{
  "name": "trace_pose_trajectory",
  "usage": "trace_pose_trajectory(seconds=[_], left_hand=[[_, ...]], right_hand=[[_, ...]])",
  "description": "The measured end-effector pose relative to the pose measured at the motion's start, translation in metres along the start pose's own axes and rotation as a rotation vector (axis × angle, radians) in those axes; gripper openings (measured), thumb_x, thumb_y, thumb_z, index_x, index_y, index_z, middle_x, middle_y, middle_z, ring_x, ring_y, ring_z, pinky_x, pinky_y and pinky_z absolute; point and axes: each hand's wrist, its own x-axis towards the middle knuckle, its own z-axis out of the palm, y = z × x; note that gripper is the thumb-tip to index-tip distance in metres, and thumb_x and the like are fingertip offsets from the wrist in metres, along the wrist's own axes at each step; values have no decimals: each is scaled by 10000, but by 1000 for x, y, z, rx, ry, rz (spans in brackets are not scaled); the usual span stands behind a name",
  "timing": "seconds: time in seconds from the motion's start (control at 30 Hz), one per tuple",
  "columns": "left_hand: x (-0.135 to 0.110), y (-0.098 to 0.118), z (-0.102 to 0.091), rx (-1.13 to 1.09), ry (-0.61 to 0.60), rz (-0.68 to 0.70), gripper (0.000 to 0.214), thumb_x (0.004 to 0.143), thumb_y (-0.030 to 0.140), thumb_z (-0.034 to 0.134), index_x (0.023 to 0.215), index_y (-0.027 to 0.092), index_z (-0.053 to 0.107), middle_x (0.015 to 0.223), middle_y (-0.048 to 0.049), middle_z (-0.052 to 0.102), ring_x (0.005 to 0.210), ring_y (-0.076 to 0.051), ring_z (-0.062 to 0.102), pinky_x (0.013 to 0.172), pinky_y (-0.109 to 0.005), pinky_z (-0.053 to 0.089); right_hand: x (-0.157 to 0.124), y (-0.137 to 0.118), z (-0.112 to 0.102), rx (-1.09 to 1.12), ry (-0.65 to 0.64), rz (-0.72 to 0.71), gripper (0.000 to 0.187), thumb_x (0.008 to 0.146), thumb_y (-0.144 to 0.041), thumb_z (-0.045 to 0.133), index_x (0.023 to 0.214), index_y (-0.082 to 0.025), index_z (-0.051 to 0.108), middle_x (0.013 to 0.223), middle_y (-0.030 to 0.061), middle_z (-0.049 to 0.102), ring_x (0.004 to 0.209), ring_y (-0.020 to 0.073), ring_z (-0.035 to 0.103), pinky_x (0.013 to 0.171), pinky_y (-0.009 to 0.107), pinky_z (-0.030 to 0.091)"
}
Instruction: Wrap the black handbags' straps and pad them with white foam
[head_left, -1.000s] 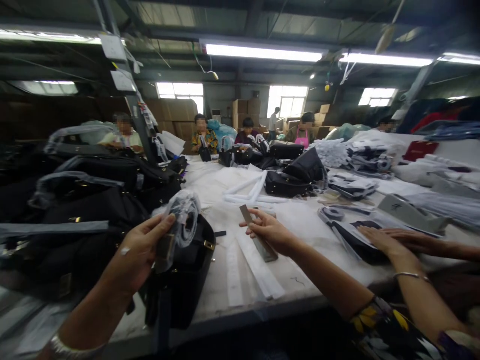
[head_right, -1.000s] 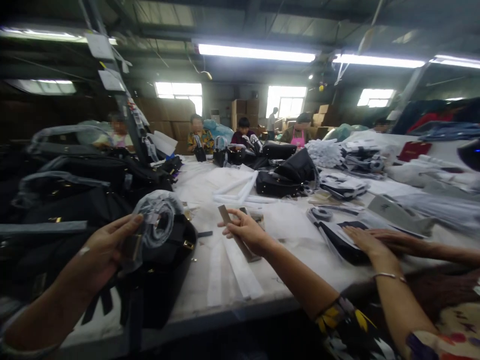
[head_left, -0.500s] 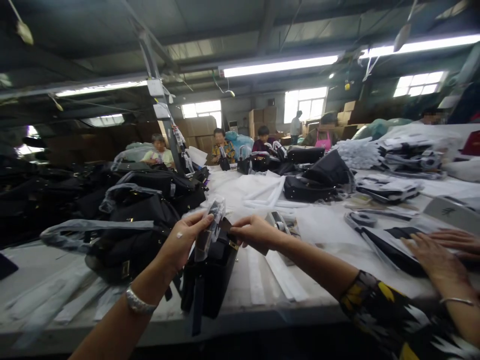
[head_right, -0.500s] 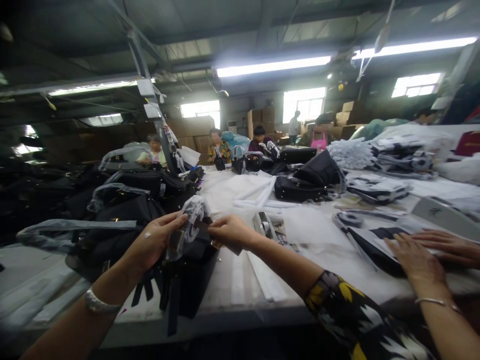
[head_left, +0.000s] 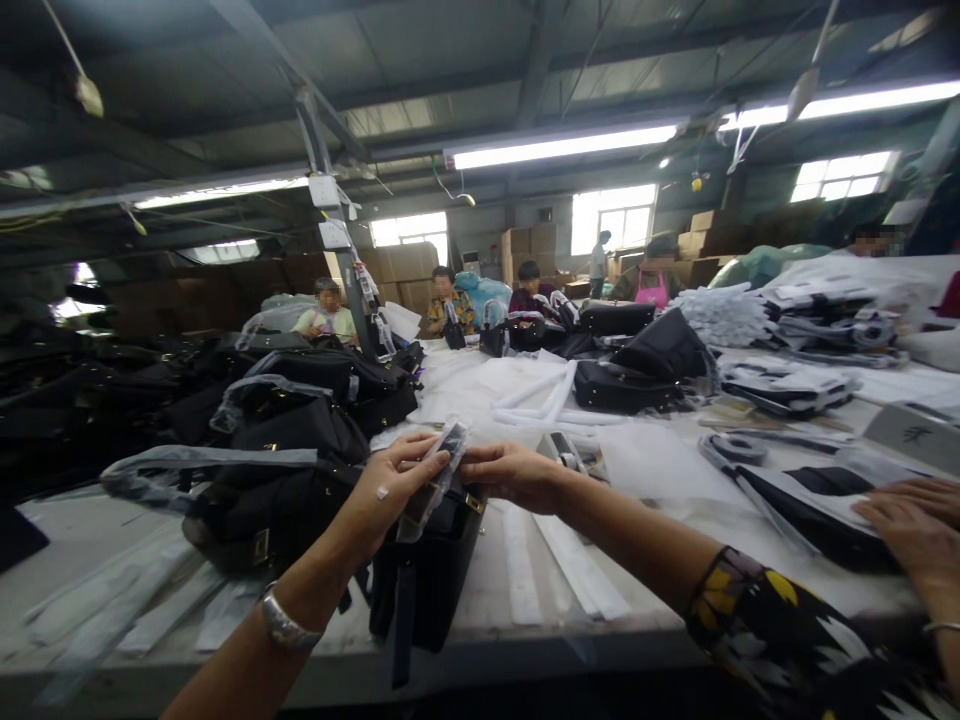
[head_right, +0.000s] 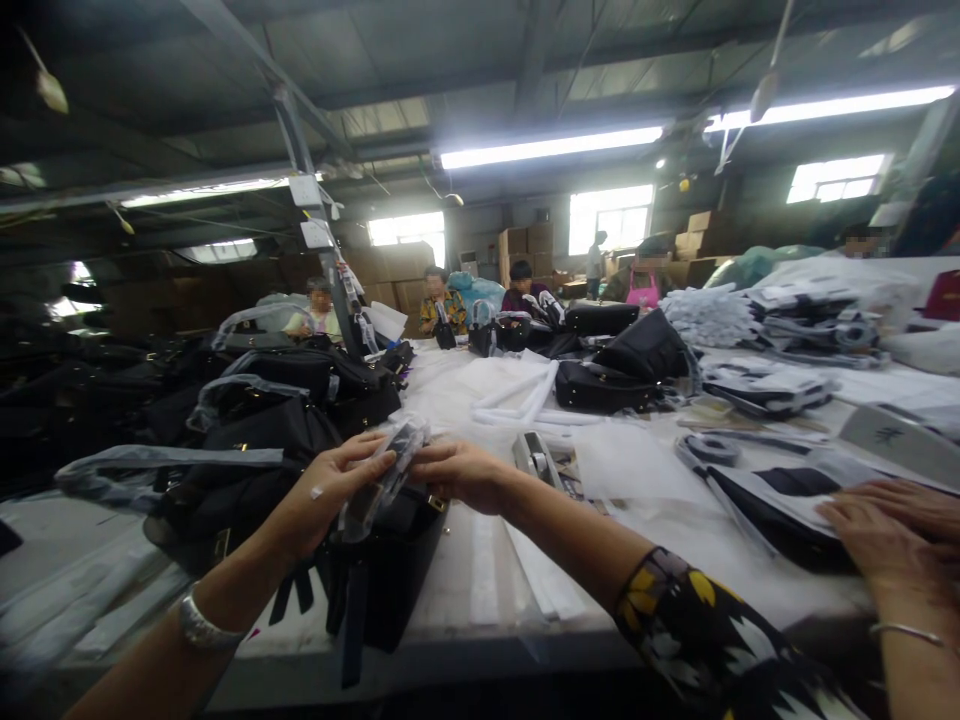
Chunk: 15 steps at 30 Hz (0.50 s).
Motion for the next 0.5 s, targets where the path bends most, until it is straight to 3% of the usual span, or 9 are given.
trace_pose_trajectory(seconds=[0.1, 0.23, 0.33, 0.4, 0.5], left_hand=[[-2, -2, 2, 35, 43, 22, 374, 783, 436, 749, 1085, 215, 763, 1357, -90, 587, 1217, -278, 582, 947, -299, 517], [-2, -4, 2, 140, 94, 106, 365, 798, 444, 723, 1076, 211, 768, 1346, -110, 572, 1210, -294, 584, 942, -335, 536], [-1, -7, 1, 293, 149, 204, 332, 812, 423, 709, 1070, 223, 772, 1324, -109, 593, 1259, -296, 545, 1035, -369, 478], [-2, -10, 3, 374, 184, 250, 316, 830, 405, 695, 1092, 244, 765, 1342, -93, 592, 1267, -284, 538, 1083, -376, 431], [-4, -15, 8, 364, 236, 259, 316, 846, 405, 680, 1118, 263, 754, 1412, -72, 543, 1256, -273, 548, 1038, -341, 467]], right_hand=[[0, 2, 10, 14, 144, -12, 360, 671, -337, 849, 983, -172, 778, 930, 49, 749, 884, 160, 655, 785, 257, 440], [-6, -3, 23, 74, 187, -13, 347, 675, -317, 776, 1003, -203, 773, 1093, 37, 736, 1120, 221, 607, 931, 307, 405], [-12, -5, 31, 134, 249, -15, 351, 721, -380, 750, 1029, -213, 765, 1176, 34, 713, 1210, 240, 562, 977, 330, 389], [-12, -3, 37, 107, 265, -70, 366, 755, -438, 764, 1044, -214, 759, 1129, 40, 729, 1178, 232, 585, 971, 327, 401], [-9, 2, 47, 121, 276, -130, 394, 751, -471, 797, 1042, -208, 758, 996, 40, 753, 1023, 204, 648, 901, 298, 445]])
